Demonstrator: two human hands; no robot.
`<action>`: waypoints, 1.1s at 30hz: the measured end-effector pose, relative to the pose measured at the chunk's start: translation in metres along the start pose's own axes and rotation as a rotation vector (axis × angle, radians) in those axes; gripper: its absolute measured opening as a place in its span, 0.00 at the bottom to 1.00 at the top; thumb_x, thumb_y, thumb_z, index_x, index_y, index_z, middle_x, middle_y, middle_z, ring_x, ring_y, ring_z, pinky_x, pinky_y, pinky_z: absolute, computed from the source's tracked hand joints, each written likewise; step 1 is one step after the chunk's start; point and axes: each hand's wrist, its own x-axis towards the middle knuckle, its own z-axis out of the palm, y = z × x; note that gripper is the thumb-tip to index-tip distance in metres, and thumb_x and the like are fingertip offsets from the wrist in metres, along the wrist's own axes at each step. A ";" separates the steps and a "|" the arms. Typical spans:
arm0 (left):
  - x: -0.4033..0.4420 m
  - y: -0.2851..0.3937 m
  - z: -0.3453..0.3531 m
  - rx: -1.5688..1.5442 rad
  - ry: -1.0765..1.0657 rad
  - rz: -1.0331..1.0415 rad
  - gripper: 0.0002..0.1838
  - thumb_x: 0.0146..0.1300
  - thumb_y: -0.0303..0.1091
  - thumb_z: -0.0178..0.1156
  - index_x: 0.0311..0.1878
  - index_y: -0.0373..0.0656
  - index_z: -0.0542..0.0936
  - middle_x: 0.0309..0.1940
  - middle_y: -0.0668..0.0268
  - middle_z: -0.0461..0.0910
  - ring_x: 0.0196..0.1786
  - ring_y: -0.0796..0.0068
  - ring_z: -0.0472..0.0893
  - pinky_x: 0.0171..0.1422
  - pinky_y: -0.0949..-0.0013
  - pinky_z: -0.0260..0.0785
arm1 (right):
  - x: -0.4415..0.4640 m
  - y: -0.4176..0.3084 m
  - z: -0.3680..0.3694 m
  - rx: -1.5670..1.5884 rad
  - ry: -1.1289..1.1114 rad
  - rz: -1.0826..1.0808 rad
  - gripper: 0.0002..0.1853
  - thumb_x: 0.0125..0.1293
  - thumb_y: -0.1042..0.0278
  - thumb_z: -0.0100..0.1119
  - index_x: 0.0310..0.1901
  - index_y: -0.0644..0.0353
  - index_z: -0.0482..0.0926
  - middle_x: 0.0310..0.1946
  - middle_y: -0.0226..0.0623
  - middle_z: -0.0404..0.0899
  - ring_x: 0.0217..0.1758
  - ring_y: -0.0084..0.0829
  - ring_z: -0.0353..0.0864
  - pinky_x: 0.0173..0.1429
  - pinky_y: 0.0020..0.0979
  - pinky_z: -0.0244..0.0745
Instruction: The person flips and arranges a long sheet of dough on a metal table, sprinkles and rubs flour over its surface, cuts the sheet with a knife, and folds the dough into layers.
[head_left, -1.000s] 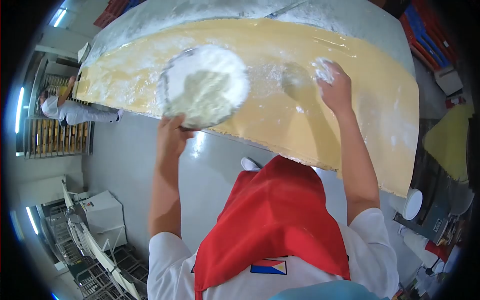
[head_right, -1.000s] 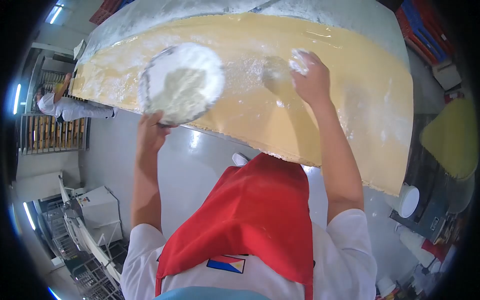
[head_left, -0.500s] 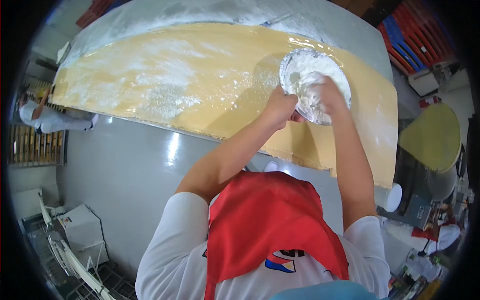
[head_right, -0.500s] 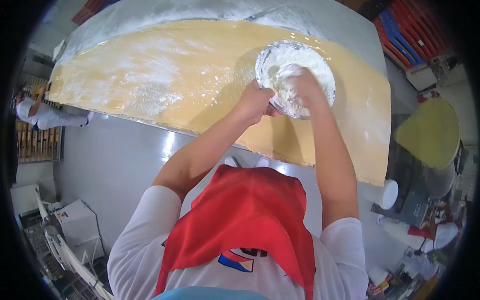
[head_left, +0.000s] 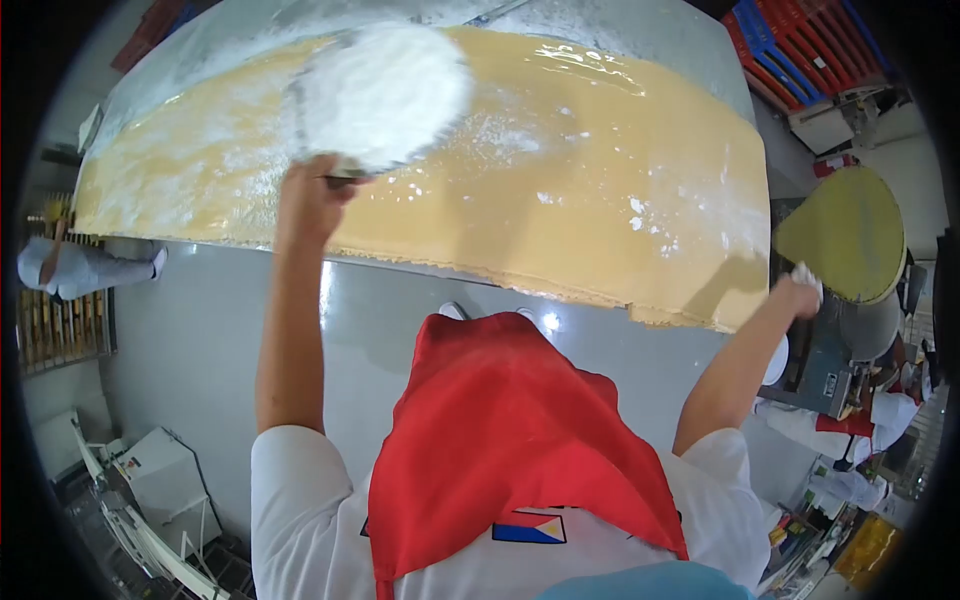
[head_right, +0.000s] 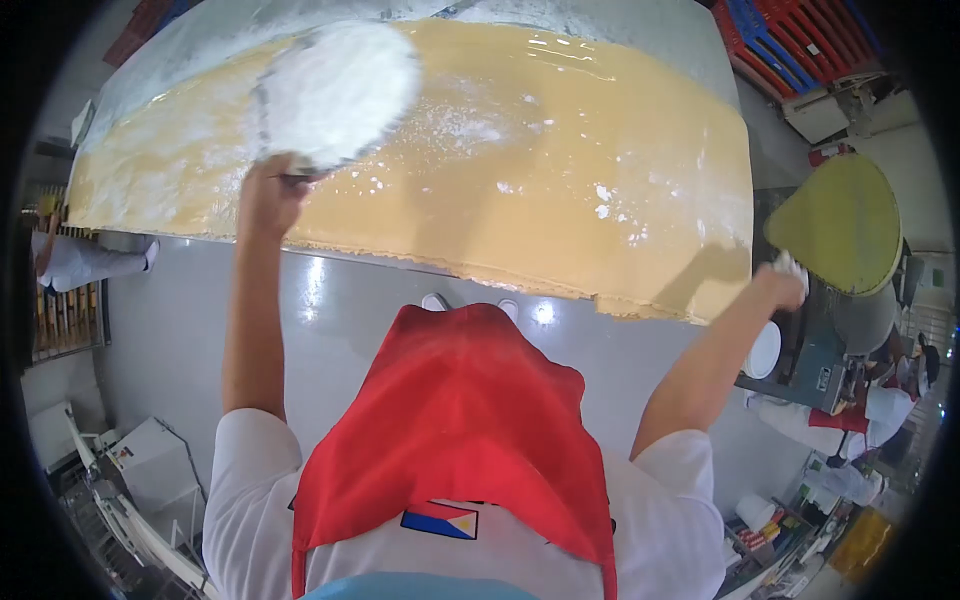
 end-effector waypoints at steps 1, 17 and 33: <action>-0.003 0.007 -0.013 -0.055 0.046 0.014 0.16 0.65 0.26 0.51 0.51 0.24 0.69 0.41 0.49 0.80 0.32 0.59 0.84 0.20 0.73 0.68 | 0.009 0.014 0.032 0.014 -0.196 0.045 0.14 0.62 0.70 0.52 0.49 0.58 0.80 0.38 0.28 0.79 0.39 0.28 0.76 0.44 0.31 0.71; -0.187 0.013 -0.170 -0.124 0.518 0.079 0.26 0.67 0.25 0.46 0.66 0.26 0.55 0.54 0.42 0.74 0.43 0.48 0.84 0.21 0.82 0.76 | -0.033 0.057 0.065 0.467 -0.238 0.193 0.18 0.69 0.60 0.46 0.52 0.62 0.76 0.39 0.40 0.81 0.41 0.36 0.81 0.40 0.40 0.77; -0.259 0.022 -0.166 -0.165 0.765 0.170 0.25 0.66 0.25 0.49 0.65 0.28 0.59 0.54 0.47 0.76 0.42 0.52 0.85 0.19 0.82 0.72 | -0.077 0.024 0.224 0.530 -0.327 0.138 0.08 0.64 0.73 0.49 0.39 0.61 0.79 0.34 0.38 0.82 0.35 0.37 0.83 0.42 0.37 0.81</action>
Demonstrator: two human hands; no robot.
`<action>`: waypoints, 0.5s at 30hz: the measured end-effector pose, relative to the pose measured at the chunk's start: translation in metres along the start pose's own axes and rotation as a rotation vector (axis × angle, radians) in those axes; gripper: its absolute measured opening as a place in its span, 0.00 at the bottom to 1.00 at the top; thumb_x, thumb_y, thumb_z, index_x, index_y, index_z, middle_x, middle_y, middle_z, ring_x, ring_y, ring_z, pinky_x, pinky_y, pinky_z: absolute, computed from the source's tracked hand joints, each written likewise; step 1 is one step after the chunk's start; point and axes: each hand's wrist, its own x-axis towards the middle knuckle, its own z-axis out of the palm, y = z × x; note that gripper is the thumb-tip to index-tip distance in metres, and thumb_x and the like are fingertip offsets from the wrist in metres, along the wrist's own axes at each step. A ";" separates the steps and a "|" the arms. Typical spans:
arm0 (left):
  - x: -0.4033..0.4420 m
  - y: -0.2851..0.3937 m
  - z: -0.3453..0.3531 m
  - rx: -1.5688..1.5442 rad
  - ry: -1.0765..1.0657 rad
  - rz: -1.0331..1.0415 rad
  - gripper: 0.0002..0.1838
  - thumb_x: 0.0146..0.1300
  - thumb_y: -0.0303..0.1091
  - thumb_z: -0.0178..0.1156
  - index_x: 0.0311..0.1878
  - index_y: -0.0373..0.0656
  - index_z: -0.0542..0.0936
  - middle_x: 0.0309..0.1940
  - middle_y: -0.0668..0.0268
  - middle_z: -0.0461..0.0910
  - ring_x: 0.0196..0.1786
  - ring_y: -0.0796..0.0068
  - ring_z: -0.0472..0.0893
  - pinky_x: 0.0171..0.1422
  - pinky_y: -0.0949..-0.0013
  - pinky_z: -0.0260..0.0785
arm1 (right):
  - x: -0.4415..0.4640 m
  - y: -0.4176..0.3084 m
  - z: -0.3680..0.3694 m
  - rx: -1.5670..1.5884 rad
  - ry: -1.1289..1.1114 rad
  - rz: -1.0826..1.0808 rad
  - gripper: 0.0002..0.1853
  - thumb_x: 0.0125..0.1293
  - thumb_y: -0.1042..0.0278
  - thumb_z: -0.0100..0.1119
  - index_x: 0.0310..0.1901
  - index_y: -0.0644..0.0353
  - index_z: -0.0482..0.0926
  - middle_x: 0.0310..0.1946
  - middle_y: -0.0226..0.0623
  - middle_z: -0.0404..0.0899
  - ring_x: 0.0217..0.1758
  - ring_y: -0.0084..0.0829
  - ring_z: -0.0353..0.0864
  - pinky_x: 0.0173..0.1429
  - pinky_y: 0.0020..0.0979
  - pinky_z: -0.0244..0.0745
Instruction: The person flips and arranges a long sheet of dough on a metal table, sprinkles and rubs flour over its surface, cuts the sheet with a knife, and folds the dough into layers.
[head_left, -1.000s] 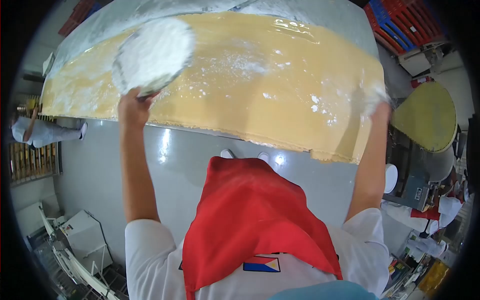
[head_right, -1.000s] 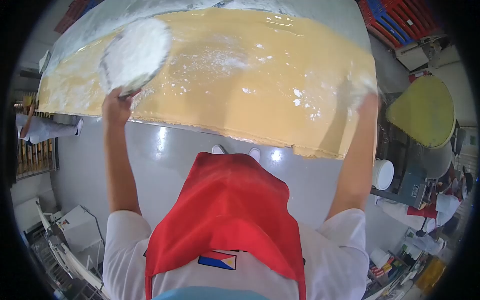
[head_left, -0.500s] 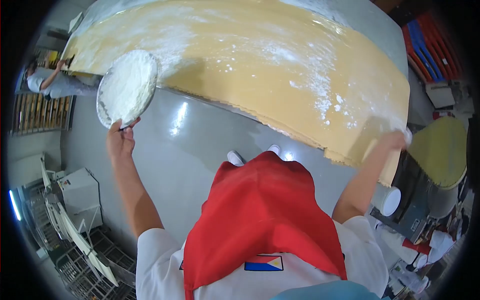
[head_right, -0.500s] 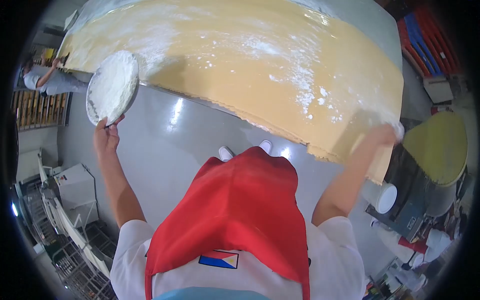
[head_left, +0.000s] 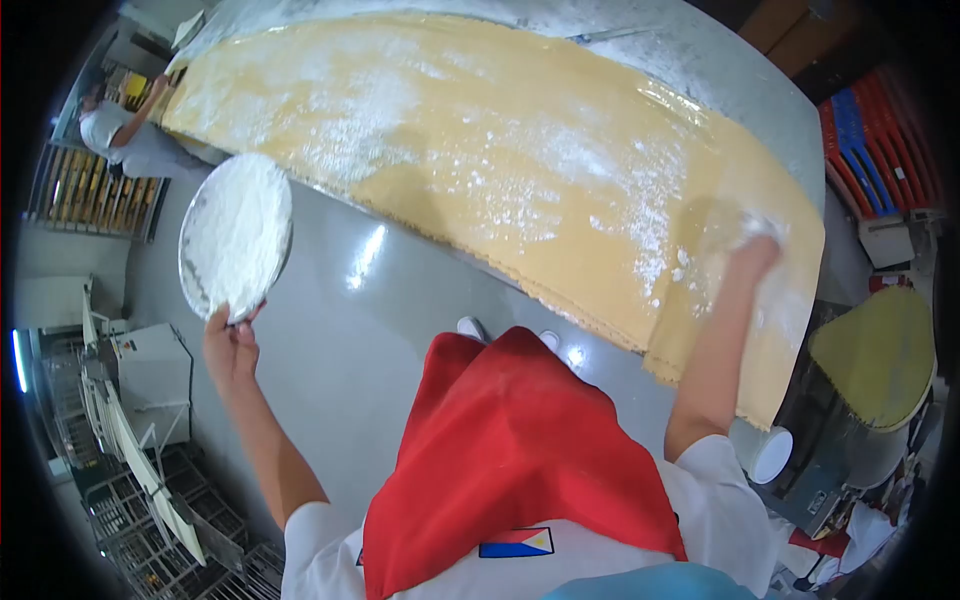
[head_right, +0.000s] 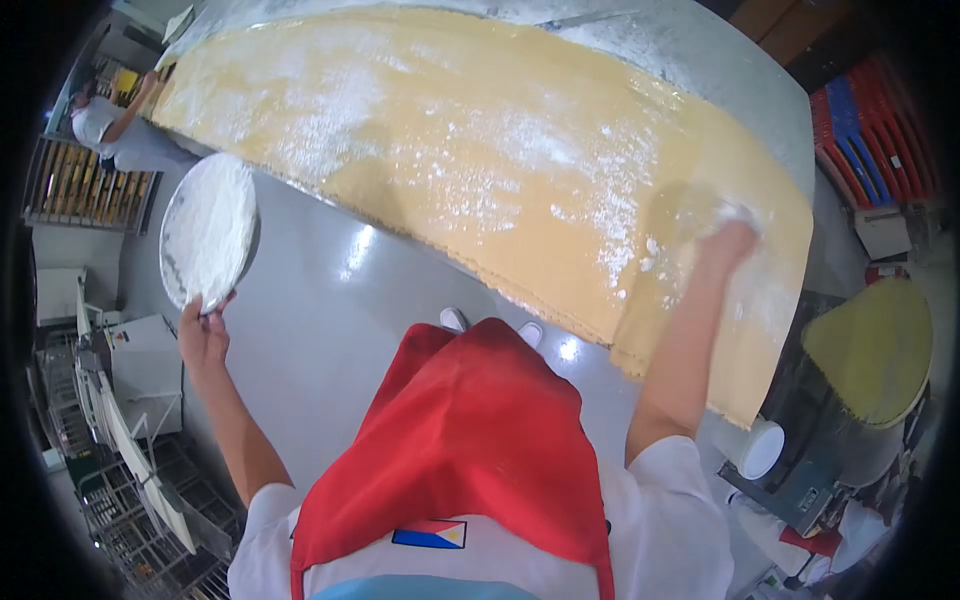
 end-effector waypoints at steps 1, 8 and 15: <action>0.003 0.005 -0.001 0.020 -0.010 0.004 0.25 0.66 0.25 0.49 0.65 0.28 0.60 0.54 0.47 0.76 0.41 0.52 0.85 0.18 0.82 0.71 | 0.048 0.000 -0.038 0.123 0.088 -0.051 0.10 0.67 0.67 0.50 0.42 0.60 0.80 0.33 0.37 0.82 0.34 0.35 0.82 0.43 0.36 0.79; 0.107 0.016 0.095 0.051 -0.215 -0.015 0.23 0.65 0.24 0.51 0.63 0.29 0.63 0.49 0.50 0.79 0.36 0.58 0.85 0.18 0.82 0.67 | -0.003 0.058 0.146 -0.994 -0.575 -0.041 0.33 0.67 0.54 0.59 0.68 0.62 0.65 0.56 0.42 0.77 0.56 0.37 0.77 0.60 0.33 0.72; 0.245 -0.005 0.272 0.064 -0.539 -0.062 0.21 0.67 0.25 0.49 0.61 0.27 0.64 0.48 0.49 0.79 0.37 0.54 0.85 0.21 0.79 0.69 | -0.052 0.037 0.278 -1.089 -0.417 -0.285 0.23 0.52 0.70 0.69 0.50 0.65 0.76 0.31 0.37 0.81 0.36 0.27 0.80 0.43 0.30 0.77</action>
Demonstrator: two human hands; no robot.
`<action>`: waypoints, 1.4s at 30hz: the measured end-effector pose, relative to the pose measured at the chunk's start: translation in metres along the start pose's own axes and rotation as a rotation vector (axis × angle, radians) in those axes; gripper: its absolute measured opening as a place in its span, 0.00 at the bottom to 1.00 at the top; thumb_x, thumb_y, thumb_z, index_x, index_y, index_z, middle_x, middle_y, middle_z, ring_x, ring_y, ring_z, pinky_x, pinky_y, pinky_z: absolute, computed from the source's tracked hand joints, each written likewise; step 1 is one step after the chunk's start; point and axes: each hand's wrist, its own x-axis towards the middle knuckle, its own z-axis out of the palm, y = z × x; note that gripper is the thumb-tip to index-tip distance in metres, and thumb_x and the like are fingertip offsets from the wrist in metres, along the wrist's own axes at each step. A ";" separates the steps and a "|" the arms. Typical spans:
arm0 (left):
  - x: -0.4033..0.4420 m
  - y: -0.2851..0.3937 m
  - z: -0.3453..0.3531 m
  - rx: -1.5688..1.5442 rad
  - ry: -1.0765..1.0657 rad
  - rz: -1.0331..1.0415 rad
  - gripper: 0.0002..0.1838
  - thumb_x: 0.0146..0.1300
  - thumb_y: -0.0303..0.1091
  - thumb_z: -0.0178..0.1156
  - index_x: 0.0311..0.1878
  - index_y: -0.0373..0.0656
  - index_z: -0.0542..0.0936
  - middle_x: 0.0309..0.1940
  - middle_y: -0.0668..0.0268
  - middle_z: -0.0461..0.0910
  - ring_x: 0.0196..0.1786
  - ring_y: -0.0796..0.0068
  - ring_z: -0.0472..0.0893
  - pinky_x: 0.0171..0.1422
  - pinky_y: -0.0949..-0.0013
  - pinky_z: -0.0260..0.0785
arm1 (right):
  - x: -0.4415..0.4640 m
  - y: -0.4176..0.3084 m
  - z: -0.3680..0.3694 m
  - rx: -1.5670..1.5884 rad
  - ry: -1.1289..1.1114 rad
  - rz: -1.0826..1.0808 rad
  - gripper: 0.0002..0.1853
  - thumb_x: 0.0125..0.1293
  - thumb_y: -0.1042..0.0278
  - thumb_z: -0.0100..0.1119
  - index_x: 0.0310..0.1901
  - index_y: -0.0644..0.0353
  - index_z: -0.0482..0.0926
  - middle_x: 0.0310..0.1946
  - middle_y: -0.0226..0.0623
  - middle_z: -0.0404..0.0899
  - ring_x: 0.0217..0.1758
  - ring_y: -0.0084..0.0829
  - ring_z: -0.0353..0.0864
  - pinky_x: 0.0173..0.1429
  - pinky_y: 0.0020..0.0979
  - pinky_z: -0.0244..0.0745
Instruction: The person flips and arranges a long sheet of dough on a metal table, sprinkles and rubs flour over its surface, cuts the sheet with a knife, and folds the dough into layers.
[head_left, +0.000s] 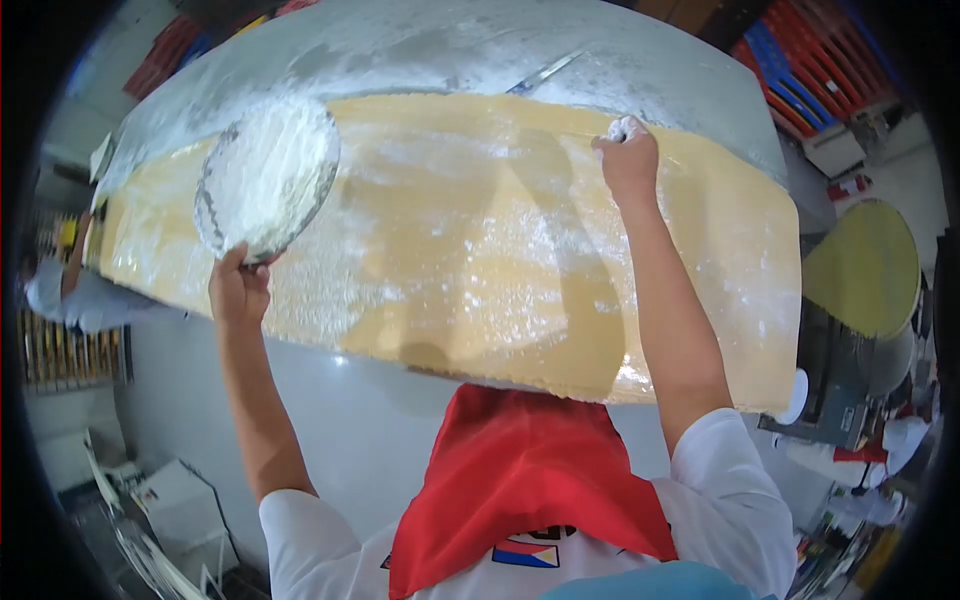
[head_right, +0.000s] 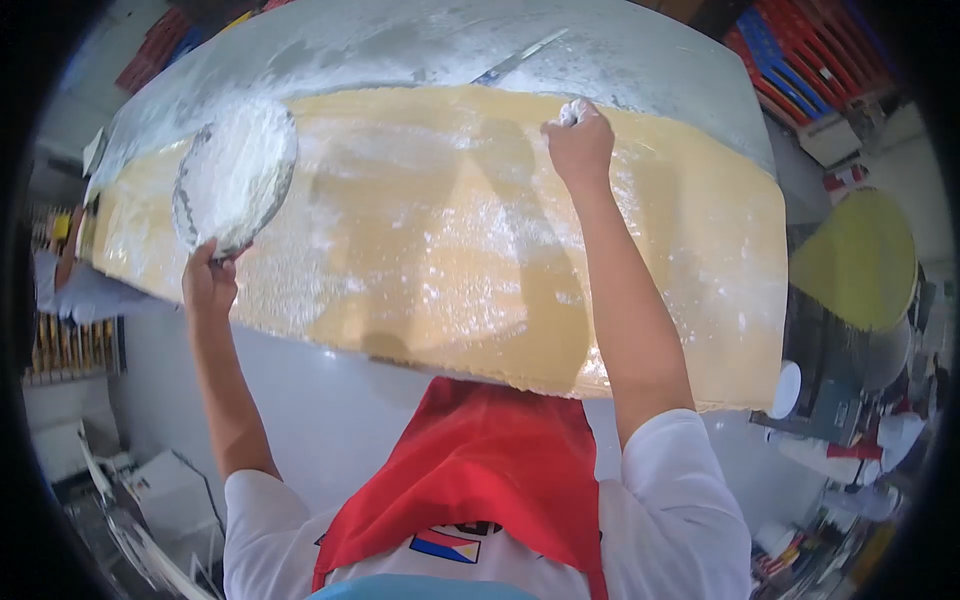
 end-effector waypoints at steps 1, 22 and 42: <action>0.032 -0.002 0.017 -0.015 -0.048 -0.035 0.21 0.67 0.25 0.48 0.61 0.26 0.63 0.49 0.48 0.78 0.39 0.53 0.85 0.22 0.79 0.70 | 0.009 -0.010 -0.006 0.131 0.039 0.058 0.24 0.51 0.71 0.68 0.51 0.65 0.76 0.27 0.36 0.80 0.33 0.28 0.80 0.40 0.30 0.76; 0.338 -0.126 0.252 -0.196 -0.393 -0.178 0.26 0.69 0.29 0.46 0.65 0.23 0.56 0.54 0.38 0.72 0.43 0.45 0.81 0.35 0.66 0.78 | 0.169 -0.044 0.177 -0.507 -0.175 0.358 0.42 0.59 0.58 0.58 0.72 0.64 0.52 0.62 0.45 0.74 0.61 0.40 0.78 0.65 0.46 0.68; 0.068 -0.194 0.391 0.808 -0.877 1.114 0.10 0.57 0.31 0.65 0.43 0.44 0.86 0.45 0.59 0.85 0.51 0.57 0.82 0.58 0.63 0.73 | -0.037 0.144 -0.131 0.497 0.368 0.607 0.11 0.71 0.60 0.51 0.46 0.55 0.79 0.24 0.28 0.72 0.20 0.20 0.63 0.24 0.26 0.59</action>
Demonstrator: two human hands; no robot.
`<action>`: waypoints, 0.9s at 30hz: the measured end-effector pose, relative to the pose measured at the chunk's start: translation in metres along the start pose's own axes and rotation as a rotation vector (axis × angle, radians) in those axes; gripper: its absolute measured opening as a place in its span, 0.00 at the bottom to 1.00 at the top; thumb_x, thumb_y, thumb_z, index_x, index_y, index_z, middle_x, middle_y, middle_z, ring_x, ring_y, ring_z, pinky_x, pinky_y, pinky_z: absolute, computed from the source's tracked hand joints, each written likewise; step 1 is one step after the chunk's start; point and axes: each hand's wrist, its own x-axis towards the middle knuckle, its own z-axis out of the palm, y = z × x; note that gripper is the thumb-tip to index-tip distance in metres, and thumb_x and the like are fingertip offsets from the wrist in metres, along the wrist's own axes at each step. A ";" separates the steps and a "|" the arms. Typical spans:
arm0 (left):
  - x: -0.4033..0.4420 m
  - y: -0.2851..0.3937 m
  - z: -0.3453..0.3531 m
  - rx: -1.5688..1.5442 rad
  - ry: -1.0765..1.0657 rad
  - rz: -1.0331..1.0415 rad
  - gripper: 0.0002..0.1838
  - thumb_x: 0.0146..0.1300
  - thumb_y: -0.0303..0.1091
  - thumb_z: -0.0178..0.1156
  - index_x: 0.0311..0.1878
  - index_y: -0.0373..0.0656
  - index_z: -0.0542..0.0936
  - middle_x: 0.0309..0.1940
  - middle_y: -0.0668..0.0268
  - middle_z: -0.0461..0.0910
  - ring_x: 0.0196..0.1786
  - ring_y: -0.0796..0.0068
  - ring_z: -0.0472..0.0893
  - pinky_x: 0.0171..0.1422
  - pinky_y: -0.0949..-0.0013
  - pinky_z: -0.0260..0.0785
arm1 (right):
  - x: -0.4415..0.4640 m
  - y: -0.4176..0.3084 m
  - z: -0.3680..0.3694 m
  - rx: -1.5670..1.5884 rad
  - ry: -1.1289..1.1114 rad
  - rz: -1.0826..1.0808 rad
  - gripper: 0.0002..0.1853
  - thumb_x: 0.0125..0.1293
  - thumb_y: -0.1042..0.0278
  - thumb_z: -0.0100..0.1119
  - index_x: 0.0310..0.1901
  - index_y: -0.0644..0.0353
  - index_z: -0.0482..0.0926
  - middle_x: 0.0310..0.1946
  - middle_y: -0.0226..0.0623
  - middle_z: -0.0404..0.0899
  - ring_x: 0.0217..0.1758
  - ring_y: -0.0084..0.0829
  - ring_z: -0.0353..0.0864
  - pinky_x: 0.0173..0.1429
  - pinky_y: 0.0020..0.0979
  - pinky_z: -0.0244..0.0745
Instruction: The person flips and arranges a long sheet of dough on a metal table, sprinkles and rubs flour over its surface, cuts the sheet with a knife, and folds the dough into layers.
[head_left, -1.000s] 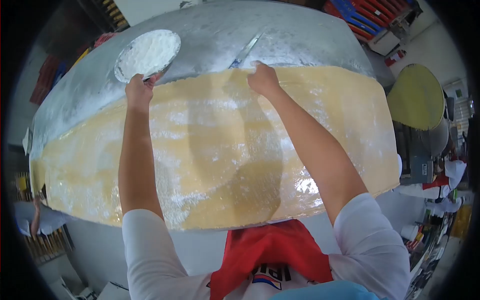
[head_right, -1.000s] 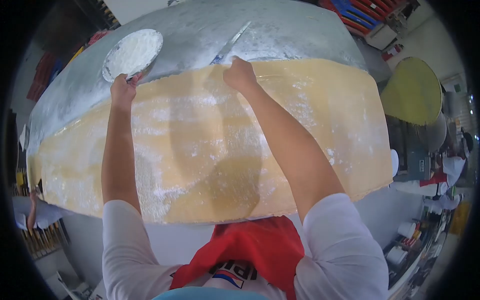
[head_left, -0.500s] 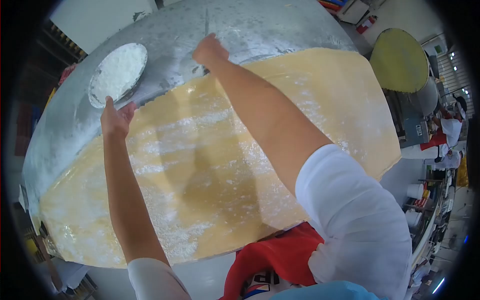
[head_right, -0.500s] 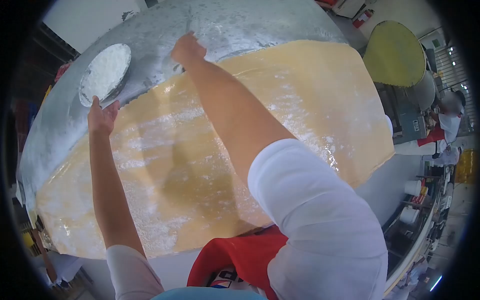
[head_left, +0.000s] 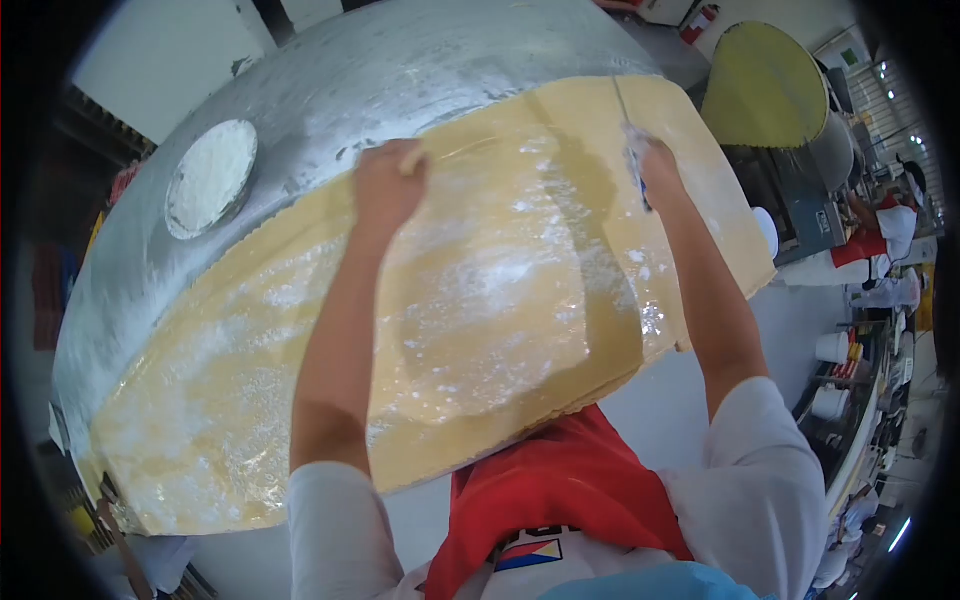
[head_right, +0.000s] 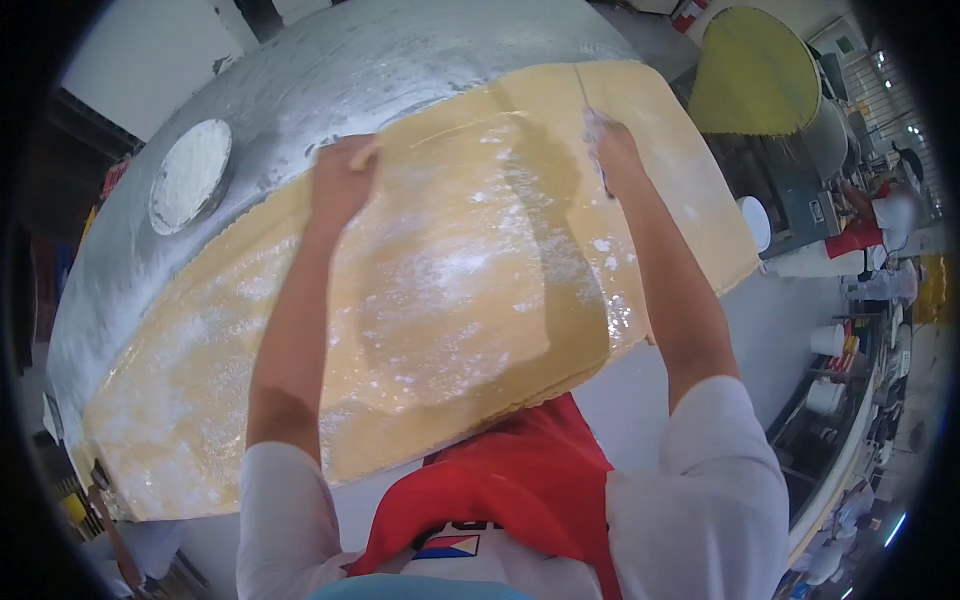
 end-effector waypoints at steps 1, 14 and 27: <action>0.008 0.035 0.020 0.019 -0.117 0.022 0.13 0.59 0.35 0.64 0.46 0.45 0.85 0.49 0.60 0.83 0.55 0.57 0.80 0.61 0.60 0.70 | -0.013 0.007 -0.021 0.022 -0.014 -0.024 0.09 0.71 0.64 0.51 0.46 0.56 0.78 0.24 0.28 0.72 0.21 0.21 0.64 0.24 0.27 0.61; 0.033 0.208 0.212 0.456 -0.621 -0.034 0.40 0.70 0.62 0.40 0.75 0.42 0.55 0.77 0.62 0.53 0.78 0.54 0.49 0.80 0.42 0.29 | -0.088 0.073 -0.172 -0.006 -0.107 -0.105 0.22 0.64 0.81 0.50 0.61 0.61 0.67 0.33 0.37 0.78 0.33 0.26 0.77 0.34 0.30 0.74; 0.091 0.153 0.219 0.157 -0.309 -0.004 0.31 0.67 0.55 0.49 0.51 0.33 0.81 0.55 0.44 0.77 0.61 0.49 0.74 0.70 0.49 0.60 | -0.064 0.104 -0.270 -0.699 0.246 -0.255 0.22 0.63 0.67 0.55 0.59 0.59 0.70 0.42 0.59 0.80 0.48 0.59 0.78 0.53 0.48 0.73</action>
